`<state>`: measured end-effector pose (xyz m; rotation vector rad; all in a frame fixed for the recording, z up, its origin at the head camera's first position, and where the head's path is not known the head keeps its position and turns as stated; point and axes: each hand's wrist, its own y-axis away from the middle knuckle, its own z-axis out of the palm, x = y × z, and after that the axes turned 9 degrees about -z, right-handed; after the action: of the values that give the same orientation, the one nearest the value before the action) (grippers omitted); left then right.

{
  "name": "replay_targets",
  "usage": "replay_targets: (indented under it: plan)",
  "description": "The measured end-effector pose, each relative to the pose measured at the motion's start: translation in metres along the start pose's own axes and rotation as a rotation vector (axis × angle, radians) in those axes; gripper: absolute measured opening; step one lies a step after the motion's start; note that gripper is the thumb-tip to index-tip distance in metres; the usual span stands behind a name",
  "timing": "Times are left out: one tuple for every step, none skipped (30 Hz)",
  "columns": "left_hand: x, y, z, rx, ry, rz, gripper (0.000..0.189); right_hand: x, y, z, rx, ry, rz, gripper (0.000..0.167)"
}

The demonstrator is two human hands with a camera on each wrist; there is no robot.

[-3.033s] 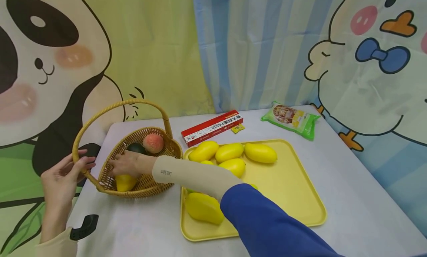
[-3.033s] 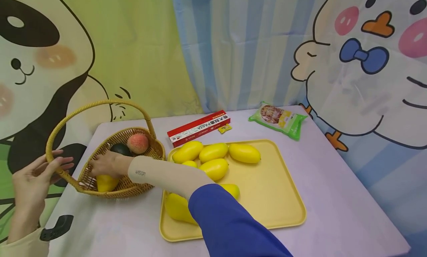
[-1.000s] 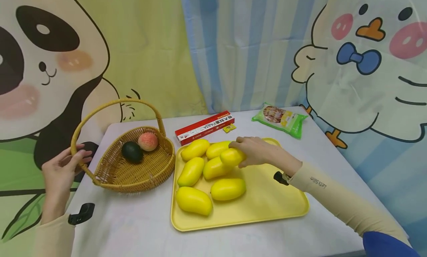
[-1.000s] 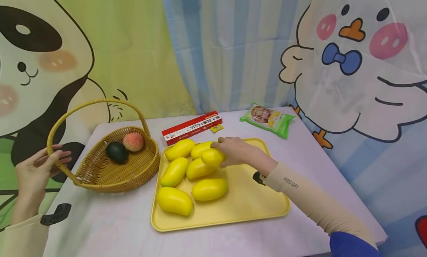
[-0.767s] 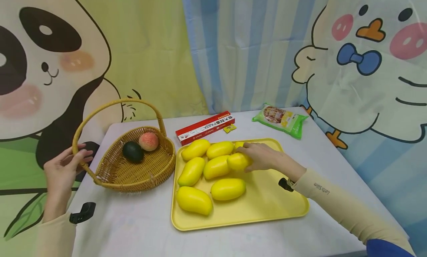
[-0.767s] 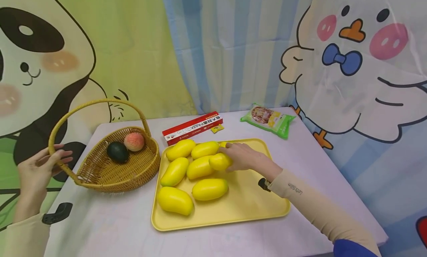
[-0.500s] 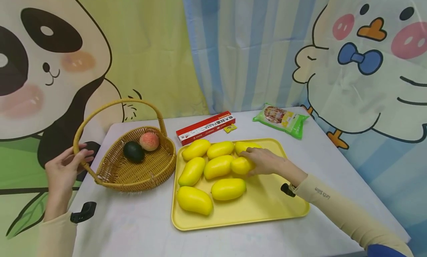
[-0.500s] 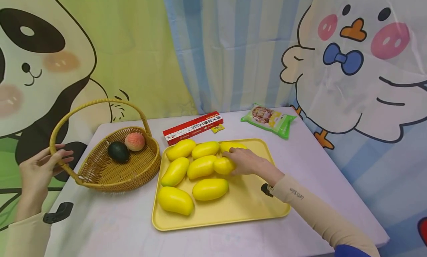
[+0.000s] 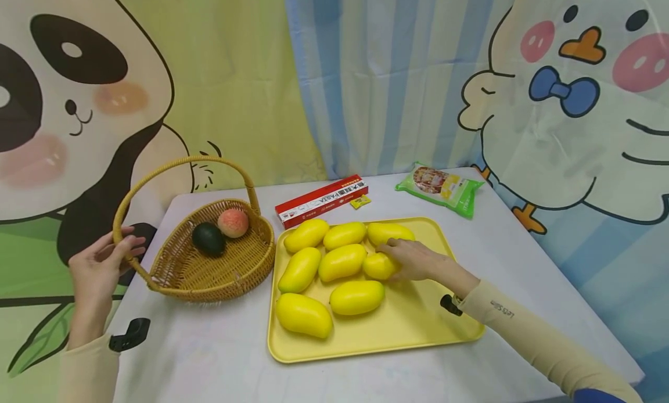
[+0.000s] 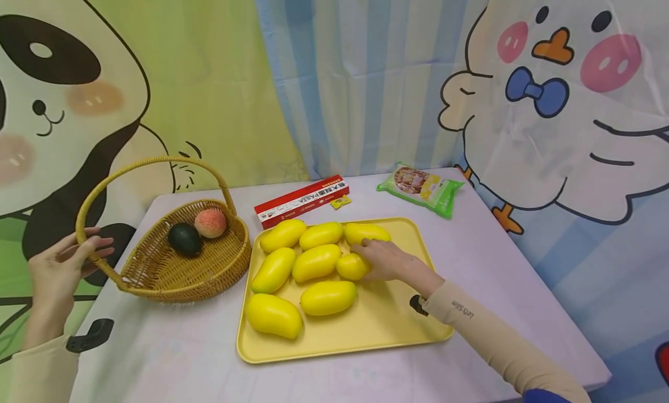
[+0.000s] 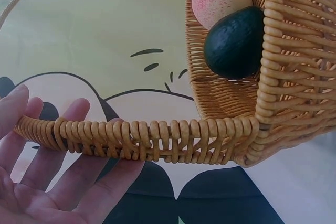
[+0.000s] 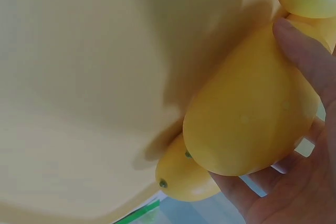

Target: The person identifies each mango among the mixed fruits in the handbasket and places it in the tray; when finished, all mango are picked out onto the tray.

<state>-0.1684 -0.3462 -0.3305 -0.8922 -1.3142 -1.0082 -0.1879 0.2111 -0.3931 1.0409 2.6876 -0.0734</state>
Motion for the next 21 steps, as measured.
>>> replay_targets:
  plan:
    - [0.0003, 0.0000, 0.0000, 0.000, -0.001, 0.000, 0.025, -0.0002, 0.0002, 0.0003, -0.004, -0.007, 0.005, 0.063]
    - [0.0005, 0.0001, -0.0001, -0.001, -0.005, 0.000, 0.026, -0.0007, 0.0004, 0.0002, -0.008, -0.010, 0.009, 0.063]
    - [0.0007, 0.0002, -0.0002, -0.001, -0.008, 0.000, 0.026, -0.0010, 0.0006, 0.0002, -0.014, -0.014, 0.014, 0.064]
    - [0.0008, 0.0002, -0.0001, 0.000, -0.010, 0.000, 0.027, -0.0013, 0.0008, 0.0002, -0.023, -0.024, 0.025, 0.065]
    - [0.0008, 0.0002, -0.0001, 0.001, -0.013, 0.000, 0.027, -0.0013, 0.0008, 0.0002, -0.031, -0.025, 0.032, 0.066]
    - [0.0009, 0.0003, 0.0000, 0.004, -0.017, 0.000, 0.027, -0.0013, 0.0006, 0.0002, -0.037, -0.022, 0.035, 0.066]
    - [0.0009, 0.0003, 0.0000, 0.006, -0.020, -0.001, 0.027, -0.0010, 0.0005, 0.0002, -0.043, -0.022, 0.041, 0.067]
    - [0.0009, 0.0002, 0.0001, 0.006, -0.016, -0.002, 0.025, -0.0012, 0.0006, 0.0001, -0.048, -0.020, 0.045, 0.067]
    - [0.0009, 0.0002, 0.0004, 0.007, -0.015, -0.001, 0.025, -0.0013, 0.0005, -0.0001, -0.052, -0.019, 0.048, 0.068]
    - [0.0009, 0.0001, 0.0005, 0.005, -0.008, 0.000, 0.023, -0.0013, 0.0005, -0.0003, -0.055, -0.016, 0.050, 0.068]
    - [0.0008, 0.0001, 0.0005, 0.003, -0.002, -0.001, 0.022, -0.0011, 0.0004, -0.0003, -0.057, -0.014, 0.050, 0.068]
    - [0.0008, 0.0002, 0.0007, 0.005, -0.001, -0.002, 0.021, -0.0011, 0.0005, -0.0003, -0.058, -0.015, 0.054, 0.068]
    - [0.0008, 0.0005, 0.0005, 0.006, 0.003, -0.003, 0.020, -0.0013, 0.0004, -0.0006, -0.060, -0.015, 0.056, 0.068]
    - [0.0007, 0.0006, 0.0003, 0.006, 0.010, -0.003, 0.019, -0.0017, 0.0003, -0.0011, -0.061, -0.016, 0.057, 0.068]
    - [0.0006, 0.0011, 0.0004, 0.007, 0.012, -0.002, 0.019, -0.0016, 0.0000, -0.0013, -0.063, -0.015, 0.055, 0.069]
    - [0.0006, 0.0014, 0.0003, 0.007, 0.022, -0.001, 0.018, -0.0012, -0.0005, -0.0015, -0.064, -0.013, 0.052, 0.069]
    - [0.0007, 0.0017, 0.0005, 0.009, 0.026, 0.001, 0.018, -0.0008, -0.0011, -0.0019, -0.066, -0.014, 0.051, 0.070]
    - [0.0008, 0.0021, 0.0007, 0.011, 0.031, 0.003, 0.018, -0.0009, -0.0016, -0.0027, -0.069, -0.017, 0.054, 0.071]
    - [0.0012, 0.0023, 0.0008, 0.011, 0.037, 0.004, 0.018, -0.0008, -0.0021, -0.0034, -0.069, -0.018, 0.052, 0.071]
    - [0.0018, 0.0026, 0.0011, 0.019, 0.033, 0.002, 0.019, -0.0006, -0.0027, -0.0042, -0.069, -0.020, 0.052, 0.071]
    - [0.0026, 0.0031, 0.0018, 0.036, 0.024, -0.002, 0.021, -0.0004, -0.0032, -0.0053, -0.068, -0.022, 0.050, 0.072]
